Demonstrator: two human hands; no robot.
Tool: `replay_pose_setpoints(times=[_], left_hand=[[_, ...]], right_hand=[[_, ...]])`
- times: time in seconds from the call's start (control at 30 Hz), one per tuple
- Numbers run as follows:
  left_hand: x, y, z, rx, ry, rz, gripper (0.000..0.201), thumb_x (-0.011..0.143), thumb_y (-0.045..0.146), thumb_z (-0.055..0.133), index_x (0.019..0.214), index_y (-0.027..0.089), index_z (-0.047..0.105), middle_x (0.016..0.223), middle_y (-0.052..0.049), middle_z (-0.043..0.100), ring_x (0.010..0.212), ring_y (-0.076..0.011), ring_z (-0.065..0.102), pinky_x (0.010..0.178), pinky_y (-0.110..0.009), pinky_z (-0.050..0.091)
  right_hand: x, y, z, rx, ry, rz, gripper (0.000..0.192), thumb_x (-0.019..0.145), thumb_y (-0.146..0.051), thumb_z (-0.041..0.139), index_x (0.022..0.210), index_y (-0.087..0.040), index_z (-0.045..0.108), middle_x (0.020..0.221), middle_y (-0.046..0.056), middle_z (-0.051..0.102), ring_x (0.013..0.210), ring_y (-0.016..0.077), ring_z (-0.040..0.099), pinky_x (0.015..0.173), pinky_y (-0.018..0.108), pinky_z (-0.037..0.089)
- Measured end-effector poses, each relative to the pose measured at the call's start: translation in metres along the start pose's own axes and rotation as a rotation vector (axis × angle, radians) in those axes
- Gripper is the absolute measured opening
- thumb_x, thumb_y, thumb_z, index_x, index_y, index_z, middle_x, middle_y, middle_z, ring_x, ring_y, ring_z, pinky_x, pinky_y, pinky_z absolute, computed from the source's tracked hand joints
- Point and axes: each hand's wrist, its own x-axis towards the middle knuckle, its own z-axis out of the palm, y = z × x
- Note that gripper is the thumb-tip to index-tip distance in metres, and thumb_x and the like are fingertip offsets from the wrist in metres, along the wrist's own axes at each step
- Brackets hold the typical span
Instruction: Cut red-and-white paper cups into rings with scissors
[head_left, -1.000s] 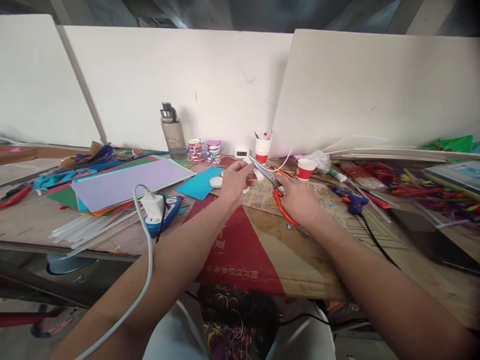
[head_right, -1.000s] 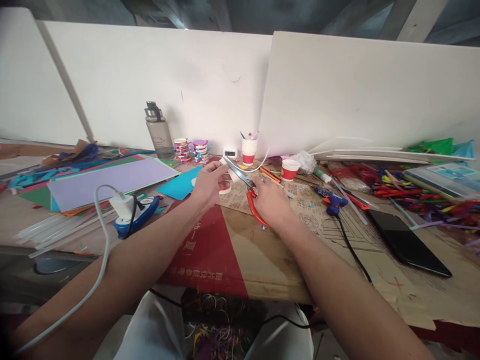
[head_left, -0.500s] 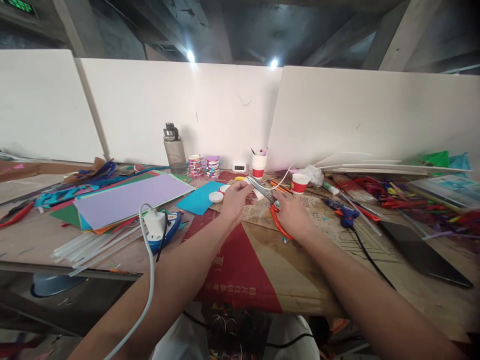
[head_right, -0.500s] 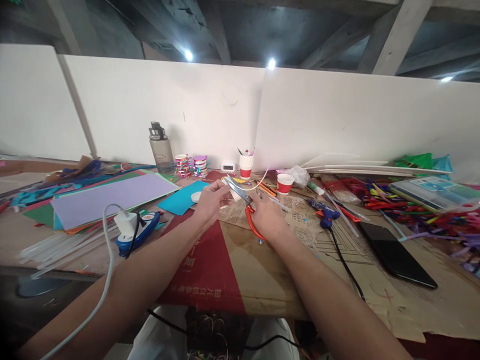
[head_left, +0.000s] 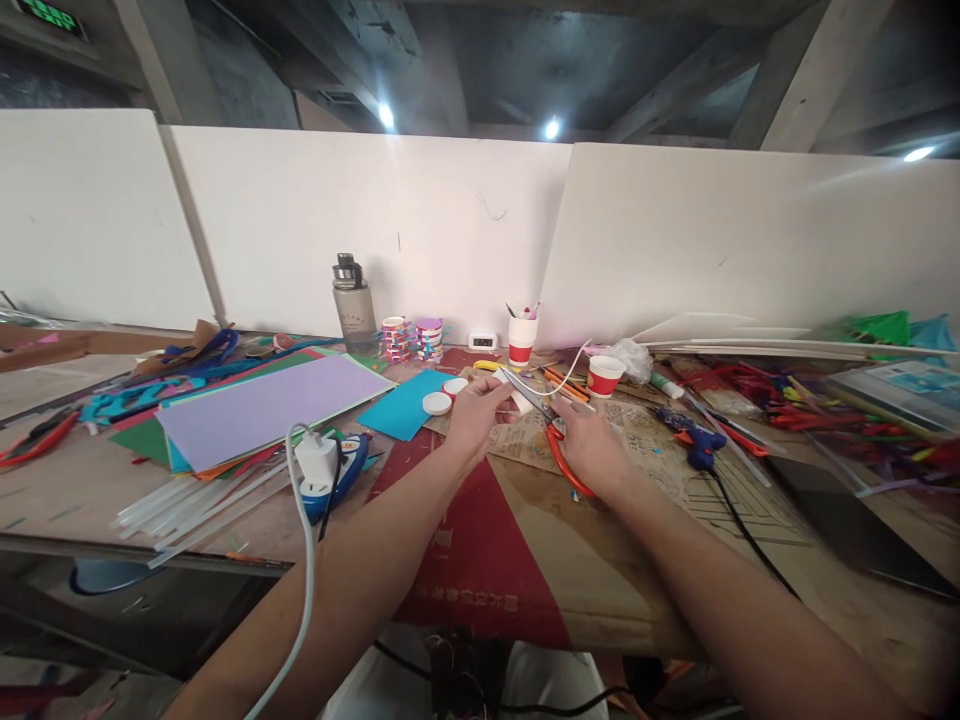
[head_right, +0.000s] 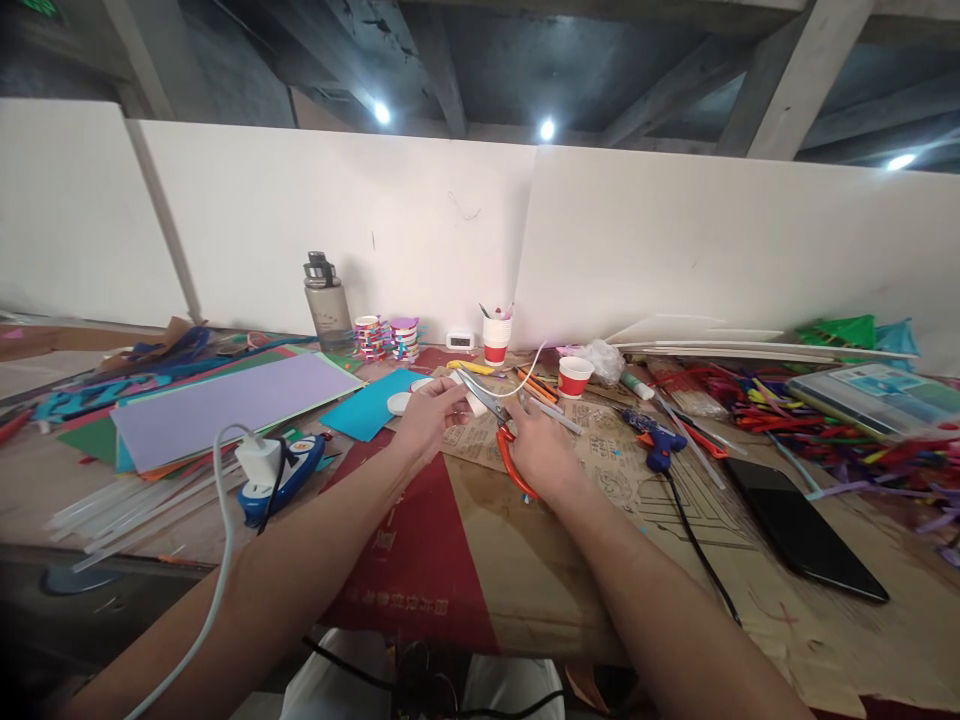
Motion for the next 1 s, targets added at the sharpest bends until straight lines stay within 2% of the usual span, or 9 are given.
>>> replay_pose_setpoints(times=[0.17, 0.3, 0.4, 0.6, 0.73, 1.0], left_hand=[[0.0, 0.002, -0.003, -0.005, 0.0, -0.051, 0.045, 0.047, 0.037, 0.09, 0.06, 0.018, 0.052, 0.058, 0.001, 0.06, 0.056, -0.0111, 0.058, 0.049, -0.022, 0.045], [0.002, 0.003, -0.005, -0.081, -0.029, -0.085, 0.042, 0.048, 0.037, 0.089, 0.07, 0.015, 0.06, 0.065, -0.002, 0.065, 0.059, -0.012, 0.06, 0.054, -0.024, 0.048], [0.003, 0.004, -0.005, -0.134, -0.02, -0.072, 0.043, 0.047, 0.037, 0.089, 0.07, 0.016, 0.059, 0.066, -0.002, 0.066, 0.061, -0.0119, 0.06, 0.056, -0.024, 0.049], [-0.001, 0.001, -0.002, 0.017, -0.002, 0.035, 0.035, 0.057, 0.036, 0.085, 0.064, 0.017, 0.056, 0.059, 0.003, 0.059, 0.056, -0.0089, 0.054, 0.053, -0.021, 0.044], [-0.004, -0.002, 0.0, 0.061, 0.022, 0.051, 0.032, 0.061, 0.036, 0.081, 0.063, 0.018, 0.054, 0.056, 0.004, 0.056, 0.054, -0.0084, 0.051, 0.051, -0.02, 0.042], [-0.007, 0.002, 0.003, 0.045, 0.04, 0.03, 0.035, 0.058, 0.037, 0.083, 0.064, 0.018, 0.053, 0.059, 0.005, 0.055, 0.054, -0.0081, 0.053, 0.048, -0.019, 0.04]], right_hand=[[0.002, 0.003, 0.003, 0.034, 0.0, -0.027, 0.035, 0.095, -0.016, 0.044, 0.125, -0.016, 0.062, 0.128, 0.016, 0.067, 0.119, 0.0273, 0.063, 0.096, 0.034, 0.048], [0.002, 0.005, 0.008, 0.039, 0.013, -0.054, 0.037, 0.096, -0.017, 0.045, 0.128, -0.016, 0.062, 0.129, 0.017, 0.067, 0.121, 0.0276, 0.063, 0.097, 0.035, 0.048], [0.002, 0.006, 0.009, 0.037, 0.028, -0.072, 0.038, 0.096, -0.019, 0.046, 0.131, -0.017, 0.062, 0.131, 0.017, 0.066, 0.123, 0.0277, 0.061, 0.098, 0.035, 0.048], [-0.004, -0.002, -0.001, -0.035, 0.026, -0.012, 0.046, 0.096, -0.023, 0.048, 0.141, -0.021, 0.056, 0.139, 0.016, 0.059, 0.109, 0.0275, 0.067, 0.087, 0.035, 0.052], [-0.006, -0.007, -0.005, -0.067, 0.002, 0.023, 0.047, 0.096, -0.022, 0.045, 0.142, -0.023, 0.054, 0.14, 0.016, 0.057, 0.102, 0.028, 0.069, 0.082, 0.037, 0.053], [-0.004, -0.005, -0.002, -0.081, -0.015, 0.011, 0.048, 0.096, -0.021, 0.044, 0.143, -0.023, 0.053, 0.142, 0.017, 0.056, 0.107, 0.0281, 0.067, 0.086, 0.037, 0.051]])
